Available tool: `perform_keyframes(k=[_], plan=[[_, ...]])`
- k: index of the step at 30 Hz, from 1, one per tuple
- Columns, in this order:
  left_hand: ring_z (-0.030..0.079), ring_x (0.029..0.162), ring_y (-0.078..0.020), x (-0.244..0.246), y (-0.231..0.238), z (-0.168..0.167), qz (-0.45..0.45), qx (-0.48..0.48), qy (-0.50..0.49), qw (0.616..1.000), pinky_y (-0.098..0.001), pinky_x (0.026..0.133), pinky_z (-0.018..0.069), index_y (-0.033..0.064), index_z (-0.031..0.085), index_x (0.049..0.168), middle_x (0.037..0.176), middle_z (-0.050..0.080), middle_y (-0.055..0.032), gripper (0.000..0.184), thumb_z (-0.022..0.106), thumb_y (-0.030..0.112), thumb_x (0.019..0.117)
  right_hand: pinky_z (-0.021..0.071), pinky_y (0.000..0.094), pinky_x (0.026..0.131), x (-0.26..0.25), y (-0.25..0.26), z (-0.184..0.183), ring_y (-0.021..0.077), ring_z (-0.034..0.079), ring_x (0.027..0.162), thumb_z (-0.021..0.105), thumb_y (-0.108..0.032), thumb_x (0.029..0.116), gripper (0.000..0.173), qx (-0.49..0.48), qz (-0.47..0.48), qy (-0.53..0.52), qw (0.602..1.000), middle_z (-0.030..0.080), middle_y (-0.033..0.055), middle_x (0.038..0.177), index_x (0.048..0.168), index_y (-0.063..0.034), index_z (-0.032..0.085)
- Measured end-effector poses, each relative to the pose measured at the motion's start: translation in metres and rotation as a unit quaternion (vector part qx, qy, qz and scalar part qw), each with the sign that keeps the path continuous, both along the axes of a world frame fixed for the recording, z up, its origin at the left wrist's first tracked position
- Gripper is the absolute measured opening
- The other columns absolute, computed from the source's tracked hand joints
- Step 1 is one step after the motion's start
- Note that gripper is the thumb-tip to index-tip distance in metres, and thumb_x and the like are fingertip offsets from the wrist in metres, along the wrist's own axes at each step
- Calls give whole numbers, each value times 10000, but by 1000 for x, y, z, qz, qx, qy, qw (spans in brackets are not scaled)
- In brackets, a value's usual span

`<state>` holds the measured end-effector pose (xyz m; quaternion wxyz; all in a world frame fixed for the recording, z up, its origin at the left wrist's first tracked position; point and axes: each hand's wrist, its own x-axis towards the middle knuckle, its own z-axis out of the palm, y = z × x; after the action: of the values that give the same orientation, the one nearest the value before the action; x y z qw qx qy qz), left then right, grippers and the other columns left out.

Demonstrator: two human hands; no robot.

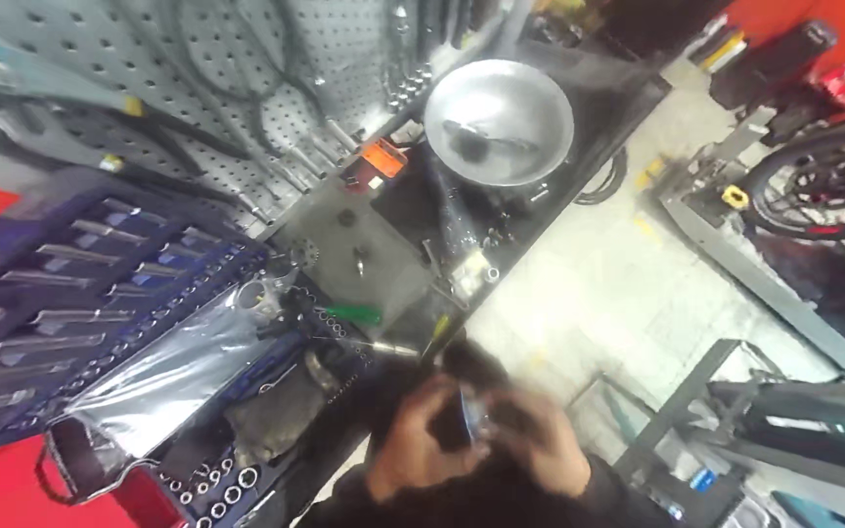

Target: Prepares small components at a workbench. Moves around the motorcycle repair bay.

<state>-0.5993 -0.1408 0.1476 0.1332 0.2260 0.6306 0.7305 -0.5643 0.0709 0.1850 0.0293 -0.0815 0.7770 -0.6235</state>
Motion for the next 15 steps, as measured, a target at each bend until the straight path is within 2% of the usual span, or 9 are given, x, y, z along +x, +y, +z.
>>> perform_keyframes(k=[4,9,12,15], plan=[[679,1067,-109,1,-1,-1,-45,-58,1,997,-278,893,618,-15,667,1235,1201,682,-96,538,852,292,834,624,263,825,14,3,-11,84,704,905,804,-153,886,235,-44,-19,-41,998,733,17,1003,1087,-62,726],[689,1005,-113,-1,3,2,-54,-53,-28,997,-269,810,635,-13,676,1181,1137,683,-96,505,892,249,807,617,265,814,19,8,-11,88,698,888,809,-162,881,215,-64,-57,-45,995,733,13,968,1062,-67,742],[690,1028,-120,1,4,-2,-65,-45,-45,996,-285,878,621,-50,674,1169,1135,700,-107,494,883,227,818,609,259,827,25,9,-10,67,694,896,810,-164,881,227,-70,-68,-97,990,739,6,982,1064,-50,739],[690,1112,-143,-5,5,-9,-89,-5,-91,992,-330,975,600,-104,569,1325,1245,694,-125,607,841,171,858,614,249,796,18,7,-13,71,692,877,810,-108,869,250,-96,-77,-119,985,727,31,1007,1079,-9,717]])
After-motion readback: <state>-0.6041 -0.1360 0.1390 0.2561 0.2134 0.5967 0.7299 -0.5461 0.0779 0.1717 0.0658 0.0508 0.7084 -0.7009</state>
